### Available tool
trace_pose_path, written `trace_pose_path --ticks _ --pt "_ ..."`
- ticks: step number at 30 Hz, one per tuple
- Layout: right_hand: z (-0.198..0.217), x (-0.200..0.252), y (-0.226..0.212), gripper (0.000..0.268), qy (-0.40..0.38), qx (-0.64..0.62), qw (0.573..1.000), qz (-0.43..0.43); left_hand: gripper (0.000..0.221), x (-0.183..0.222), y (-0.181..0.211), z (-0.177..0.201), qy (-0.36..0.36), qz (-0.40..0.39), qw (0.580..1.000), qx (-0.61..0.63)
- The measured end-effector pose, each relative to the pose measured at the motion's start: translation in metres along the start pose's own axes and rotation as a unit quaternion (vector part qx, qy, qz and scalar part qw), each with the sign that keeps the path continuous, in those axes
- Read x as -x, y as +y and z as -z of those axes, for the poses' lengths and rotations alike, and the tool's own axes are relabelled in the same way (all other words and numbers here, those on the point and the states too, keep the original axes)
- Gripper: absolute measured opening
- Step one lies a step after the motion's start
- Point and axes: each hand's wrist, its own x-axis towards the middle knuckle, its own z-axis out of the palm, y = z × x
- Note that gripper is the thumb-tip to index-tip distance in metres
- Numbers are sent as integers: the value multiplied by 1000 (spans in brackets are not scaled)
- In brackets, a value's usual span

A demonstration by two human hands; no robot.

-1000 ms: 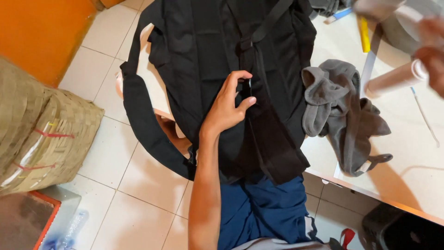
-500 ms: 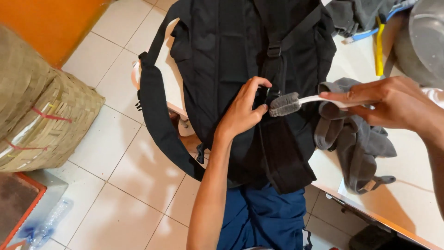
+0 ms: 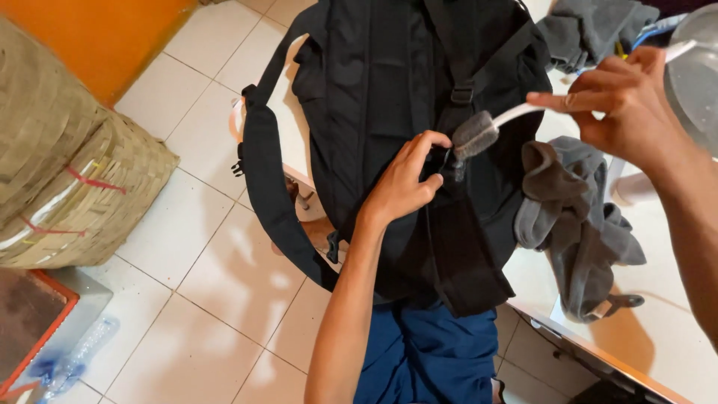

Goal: Cleaning the straps and handle of a black backpack using a brush, cleaning liquid, and a cloth.

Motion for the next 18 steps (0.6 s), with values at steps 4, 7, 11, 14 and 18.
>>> trace_pose_path --ticks 4,7,11,14,18 --pt "38 -26 -41 43 -74 -205 976 12 54 2 -5 0 21 -16 999 24" --pt "20 -18 -25 29 -1 -241 970 29 54 0 -4 -1 0 -20 999 40" --pt "30 -24 -33 30 -34 -215 975 -36 51 -1 -7 -3 2 -7 1000 23" --pt "29 -28 -34 34 -79 -282 956 -6 51 1 -6 0 7 -12 1000 25" --pt "-2 -2 2 31 -28 -114 992 -46 42 1 -4 -2 3 -19 1000 2"
